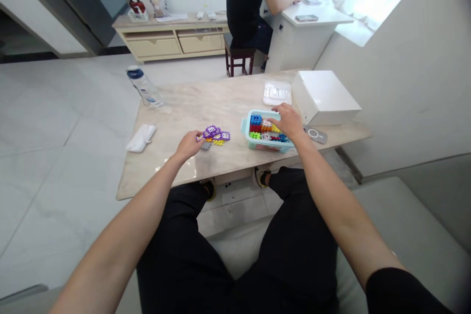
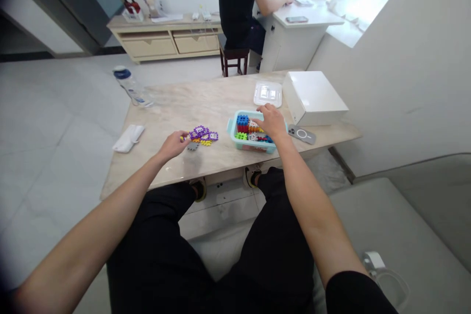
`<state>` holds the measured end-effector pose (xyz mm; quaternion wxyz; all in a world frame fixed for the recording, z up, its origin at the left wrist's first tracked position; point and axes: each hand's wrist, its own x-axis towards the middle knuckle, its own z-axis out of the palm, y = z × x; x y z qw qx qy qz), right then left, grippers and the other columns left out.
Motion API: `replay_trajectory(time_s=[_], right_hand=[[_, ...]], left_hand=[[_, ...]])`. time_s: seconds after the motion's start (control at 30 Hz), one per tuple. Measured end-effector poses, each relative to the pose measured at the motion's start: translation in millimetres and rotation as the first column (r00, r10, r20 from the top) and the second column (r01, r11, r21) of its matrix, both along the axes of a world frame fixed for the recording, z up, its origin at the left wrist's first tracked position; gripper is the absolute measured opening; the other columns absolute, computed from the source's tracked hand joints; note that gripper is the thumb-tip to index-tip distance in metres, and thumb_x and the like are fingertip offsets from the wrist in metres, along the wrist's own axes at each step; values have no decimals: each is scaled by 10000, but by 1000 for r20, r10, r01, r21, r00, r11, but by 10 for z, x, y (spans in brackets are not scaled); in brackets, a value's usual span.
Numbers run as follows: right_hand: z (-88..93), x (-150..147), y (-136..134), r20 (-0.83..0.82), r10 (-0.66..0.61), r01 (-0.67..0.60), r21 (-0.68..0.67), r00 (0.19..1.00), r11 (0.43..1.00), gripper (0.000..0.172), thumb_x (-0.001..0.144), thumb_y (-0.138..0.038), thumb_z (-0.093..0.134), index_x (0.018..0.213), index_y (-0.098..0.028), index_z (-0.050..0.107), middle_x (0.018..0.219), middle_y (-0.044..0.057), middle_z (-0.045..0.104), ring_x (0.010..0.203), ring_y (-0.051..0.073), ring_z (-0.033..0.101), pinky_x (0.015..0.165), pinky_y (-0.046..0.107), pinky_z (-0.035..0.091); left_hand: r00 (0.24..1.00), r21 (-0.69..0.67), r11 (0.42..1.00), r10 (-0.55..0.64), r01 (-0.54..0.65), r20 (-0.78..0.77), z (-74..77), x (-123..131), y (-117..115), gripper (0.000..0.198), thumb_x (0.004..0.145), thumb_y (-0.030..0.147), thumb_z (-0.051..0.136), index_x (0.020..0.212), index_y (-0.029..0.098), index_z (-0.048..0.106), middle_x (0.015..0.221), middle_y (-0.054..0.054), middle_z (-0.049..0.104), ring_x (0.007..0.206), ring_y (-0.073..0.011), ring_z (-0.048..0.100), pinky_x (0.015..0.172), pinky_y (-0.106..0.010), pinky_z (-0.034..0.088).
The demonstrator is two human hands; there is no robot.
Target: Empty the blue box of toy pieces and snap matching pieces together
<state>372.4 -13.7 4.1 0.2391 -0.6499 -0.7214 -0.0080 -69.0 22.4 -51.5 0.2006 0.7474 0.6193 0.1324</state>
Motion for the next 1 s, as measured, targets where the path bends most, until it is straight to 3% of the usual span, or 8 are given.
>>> replay_trajectory(time_s=[0.23,0.37,0.5,0.67,0.87,1.0], right_hand=[[-145,174,-104,53,4,8,-233,999,972,563,957,-402,861,1443,-192,673,1429,172,681,1356,365,645,1165,493,516],[-201,53,-1,98,58,-27,-293,993,956,593,971,-408,842,1482,-187,638,1466,184,669,1394,361,632,1187,474,501],[-260,-91,116,124,71,-25,-337,990,941,562,963,-376,840,1446,-166,643,1463,208,679,1370,374,646,1166,466,511],[-353,-199,205,135,48,11,-408,990,913,564,962,-371,847,1431,-150,626,1417,211,704,1314,370,683,1099,451,554],[-377,-292,272,131,-15,71,-436,991,897,411,971,-296,813,1343,-180,685,1426,211,697,1255,343,721,1063,423,580],[-376,-329,306,118,-43,91,-436,992,895,413,954,-263,817,1336,-157,697,1399,223,713,1218,357,738,1040,449,597]], left_hand=[[996,27,1000,2,-5,91,128,499,107,347,982,355,644,1244,176,785,1293,-145,817,1114,-289,774,1061,-382,592],[976,39,998,37,-46,215,222,761,149,341,985,348,661,1252,171,779,1277,-131,823,1085,-269,780,1038,-366,602],[972,36,999,23,-32,233,257,933,146,336,991,315,655,1262,160,778,1280,-138,819,1076,-263,782,1027,-365,605],[983,34,999,-29,23,181,234,940,143,328,994,336,663,1240,159,790,1258,-137,820,1078,-268,774,1046,-382,597],[983,-4,1000,24,-24,181,241,780,141,272,981,355,695,1160,184,808,1211,-111,836,1085,-276,770,1026,-361,594],[985,-15,1000,26,-23,170,229,715,114,259,970,356,704,1136,193,820,1185,-113,840,1098,-287,765,1011,-360,590]])
